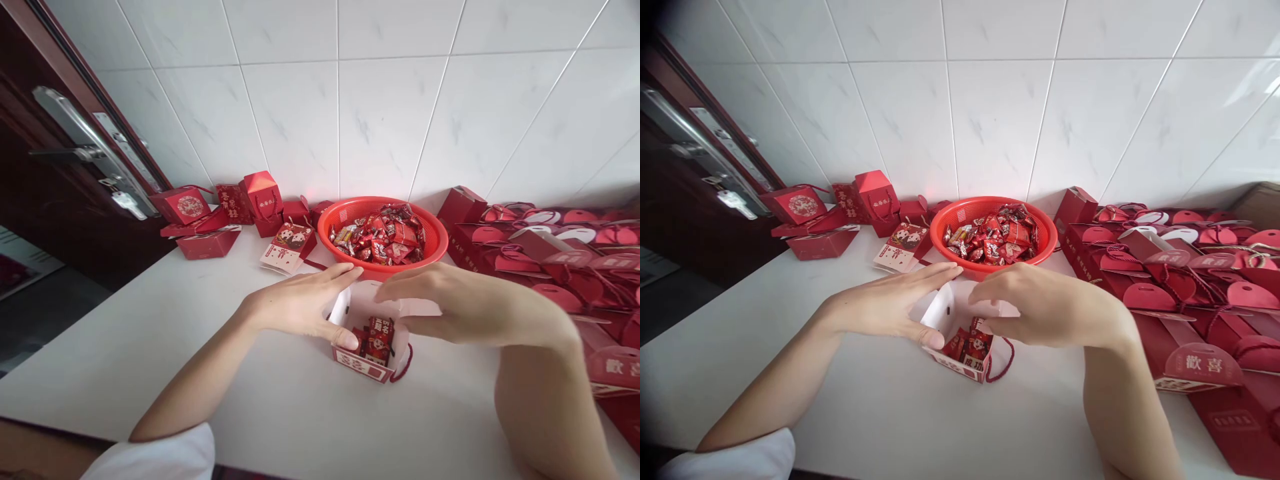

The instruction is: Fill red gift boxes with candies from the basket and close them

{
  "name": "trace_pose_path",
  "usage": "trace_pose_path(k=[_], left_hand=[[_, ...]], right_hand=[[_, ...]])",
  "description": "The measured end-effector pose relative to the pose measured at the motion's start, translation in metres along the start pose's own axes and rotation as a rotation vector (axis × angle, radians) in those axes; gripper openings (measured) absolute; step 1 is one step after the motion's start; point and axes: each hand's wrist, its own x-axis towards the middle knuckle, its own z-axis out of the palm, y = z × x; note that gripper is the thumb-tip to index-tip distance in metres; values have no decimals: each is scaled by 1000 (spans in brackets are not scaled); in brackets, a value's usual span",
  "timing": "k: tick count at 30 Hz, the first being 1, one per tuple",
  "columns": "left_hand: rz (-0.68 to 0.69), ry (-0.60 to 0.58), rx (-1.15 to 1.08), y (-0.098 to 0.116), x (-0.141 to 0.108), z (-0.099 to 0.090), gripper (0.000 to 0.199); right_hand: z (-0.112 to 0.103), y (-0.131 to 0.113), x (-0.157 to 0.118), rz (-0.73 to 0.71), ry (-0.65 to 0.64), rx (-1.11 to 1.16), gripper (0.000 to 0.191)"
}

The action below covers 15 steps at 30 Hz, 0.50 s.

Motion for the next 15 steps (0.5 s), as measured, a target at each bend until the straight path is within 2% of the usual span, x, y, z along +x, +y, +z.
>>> trace_pose_path(k=[3, 6, 9, 15], left_hand=[[-4, 61, -14, 2, -4, -4, 100], [53, 134, -47, 4, -6, -5, 82], [118, 166, -107, 7, -4, -1, 68], [292, 122, -264, 11, 2, 5, 65]], right_hand=[[-5, 7, -15, 54, 34, -7, 23], [-3, 13, -16, 164, 9, -68, 26], [2, 10, -7, 238, -39, -147, 20], [12, -4, 21, 251, -51, -139, 15]])
